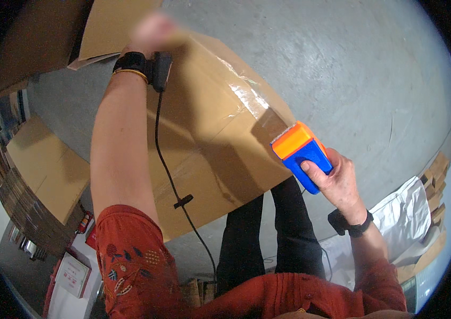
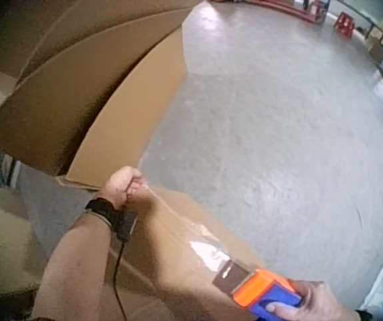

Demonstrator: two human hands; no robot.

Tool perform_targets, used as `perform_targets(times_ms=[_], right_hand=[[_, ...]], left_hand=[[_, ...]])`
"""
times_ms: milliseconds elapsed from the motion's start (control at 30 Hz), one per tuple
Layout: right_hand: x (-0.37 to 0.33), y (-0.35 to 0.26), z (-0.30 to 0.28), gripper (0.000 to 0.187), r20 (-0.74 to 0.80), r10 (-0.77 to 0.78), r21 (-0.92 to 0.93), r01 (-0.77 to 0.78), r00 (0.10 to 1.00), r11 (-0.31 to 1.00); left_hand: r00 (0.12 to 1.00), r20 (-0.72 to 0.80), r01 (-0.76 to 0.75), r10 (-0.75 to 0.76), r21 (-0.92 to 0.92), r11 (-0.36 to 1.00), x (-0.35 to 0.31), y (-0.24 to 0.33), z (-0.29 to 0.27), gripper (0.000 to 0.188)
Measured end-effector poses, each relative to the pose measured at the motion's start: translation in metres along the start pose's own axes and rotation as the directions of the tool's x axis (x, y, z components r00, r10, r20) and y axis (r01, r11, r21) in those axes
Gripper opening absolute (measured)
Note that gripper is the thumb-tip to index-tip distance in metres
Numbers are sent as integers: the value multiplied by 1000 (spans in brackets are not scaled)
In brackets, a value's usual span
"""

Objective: The person is using a tape dispenser to seal cardboard boxes in a warehouse or factory setting.

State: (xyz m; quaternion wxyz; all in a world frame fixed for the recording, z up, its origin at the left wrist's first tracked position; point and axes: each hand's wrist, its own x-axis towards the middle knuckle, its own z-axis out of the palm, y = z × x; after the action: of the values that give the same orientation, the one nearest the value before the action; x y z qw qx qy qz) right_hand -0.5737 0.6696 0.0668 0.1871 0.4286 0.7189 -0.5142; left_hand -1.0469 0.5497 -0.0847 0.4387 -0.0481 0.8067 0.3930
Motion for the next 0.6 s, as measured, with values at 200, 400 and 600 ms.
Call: perform_targets(times_ms=[200,400,600], right_hand=[[-11,4,-10,53,9,44,67,-45,999,997],[-23,1,-14,48,-26,111,223,-103,993,969],[-17,-11,-10,52,-9,83,131,-81,996,988]], left_hand=[[957,-130,-251,259,73,965,-3,7,4,20],[923,-140,-353,358,60,934,-20,22,-9,21],[948,-100,-300,301,25,954,-7,-6,-30,23]])
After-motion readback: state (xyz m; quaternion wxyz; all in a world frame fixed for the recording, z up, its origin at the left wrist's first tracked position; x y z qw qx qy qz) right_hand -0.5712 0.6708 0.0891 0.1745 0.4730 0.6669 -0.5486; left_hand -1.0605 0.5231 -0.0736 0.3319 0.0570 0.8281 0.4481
